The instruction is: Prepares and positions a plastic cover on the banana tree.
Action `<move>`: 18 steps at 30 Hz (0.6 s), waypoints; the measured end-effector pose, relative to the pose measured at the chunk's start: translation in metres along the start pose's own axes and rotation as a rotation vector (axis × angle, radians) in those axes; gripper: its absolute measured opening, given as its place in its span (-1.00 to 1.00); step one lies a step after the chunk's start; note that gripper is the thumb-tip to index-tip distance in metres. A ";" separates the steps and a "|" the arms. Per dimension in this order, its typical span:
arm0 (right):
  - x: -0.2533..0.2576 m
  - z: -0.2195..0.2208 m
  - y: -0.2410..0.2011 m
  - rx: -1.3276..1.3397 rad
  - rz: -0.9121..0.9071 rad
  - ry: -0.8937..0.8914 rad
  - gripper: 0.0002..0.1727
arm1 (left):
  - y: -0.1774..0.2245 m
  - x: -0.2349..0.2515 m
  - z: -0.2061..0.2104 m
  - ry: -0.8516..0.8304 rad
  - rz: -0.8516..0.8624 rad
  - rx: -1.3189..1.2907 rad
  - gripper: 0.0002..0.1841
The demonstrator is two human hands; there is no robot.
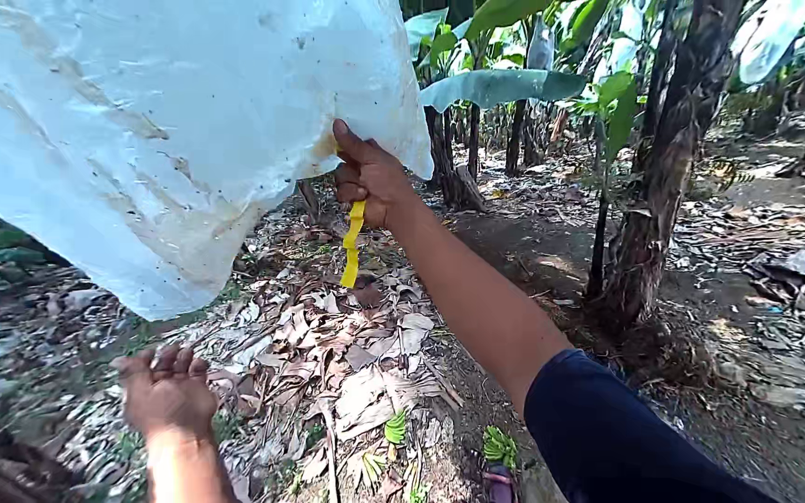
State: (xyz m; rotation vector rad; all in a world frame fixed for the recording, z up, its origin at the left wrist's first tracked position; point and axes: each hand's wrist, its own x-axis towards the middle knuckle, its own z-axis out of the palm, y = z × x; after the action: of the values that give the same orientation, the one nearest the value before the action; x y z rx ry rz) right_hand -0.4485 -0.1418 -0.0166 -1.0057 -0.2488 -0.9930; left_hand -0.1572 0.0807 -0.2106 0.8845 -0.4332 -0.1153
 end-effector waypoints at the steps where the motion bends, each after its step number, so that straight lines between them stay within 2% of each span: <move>1: 0.006 -0.005 0.001 0.033 -0.019 -0.009 -0.72 | 0.019 0.018 -0.009 -0.004 0.123 -0.004 -0.56; 3: 0.014 -0.009 0.010 0.071 -0.028 0.084 -0.64 | 0.060 0.060 -0.018 -0.160 0.389 -0.001 -0.58; 5: 0.032 -0.014 0.033 0.050 -0.001 0.246 -0.65 | 0.096 0.101 0.000 -0.380 0.514 0.153 -0.50; 7: 0.059 -0.020 0.073 -0.043 0.052 0.401 -0.64 | 0.127 0.108 0.058 -0.542 0.567 0.298 -0.20; 8: 0.070 -0.020 0.096 -0.110 0.072 0.446 -0.58 | 0.137 0.094 0.095 -0.604 0.598 0.368 -0.07; 9: 0.076 -0.017 0.117 -0.162 0.109 0.448 -0.49 | 0.144 0.069 0.131 -0.624 0.605 0.441 -0.02; 11: 0.075 0.010 0.155 -0.230 0.175 0.385 -0.43 | 0.151 0.023 0.191 -0.644 0.564 0.607 0.03; 13: 0.052 0.049 0.185 -0.266 0.281 0.235 -0.50 | 0.144 0.012 0.223 -0.624 0.515 0.694 0.03; 15: 0.022 0.077 0.197 -0.271 0.401 0.067 -0.73 | 0.129 0.031 0.235 -0.535 0.486 0.618 -0.07; 16: 0.016 0.082 0.192 -0.278 0.464 -0.018 -0.78 | 0.128 0.037 0.233 -0.468 0.471 0.597 -0.17; 18: 0.024 0.069 0.174 -0.214 0.496 -0.183 -0.86 | 0.137 0.038 0.215 -0.381 0.453 0.595 -0.36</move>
State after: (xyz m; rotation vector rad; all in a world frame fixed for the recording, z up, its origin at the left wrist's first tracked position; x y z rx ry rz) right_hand -0.2804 -0.0725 -0.0666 -1.2784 -0.0357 -0.4822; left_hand -0.2218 0.0019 0.0261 1.3286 -1.0472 0.2821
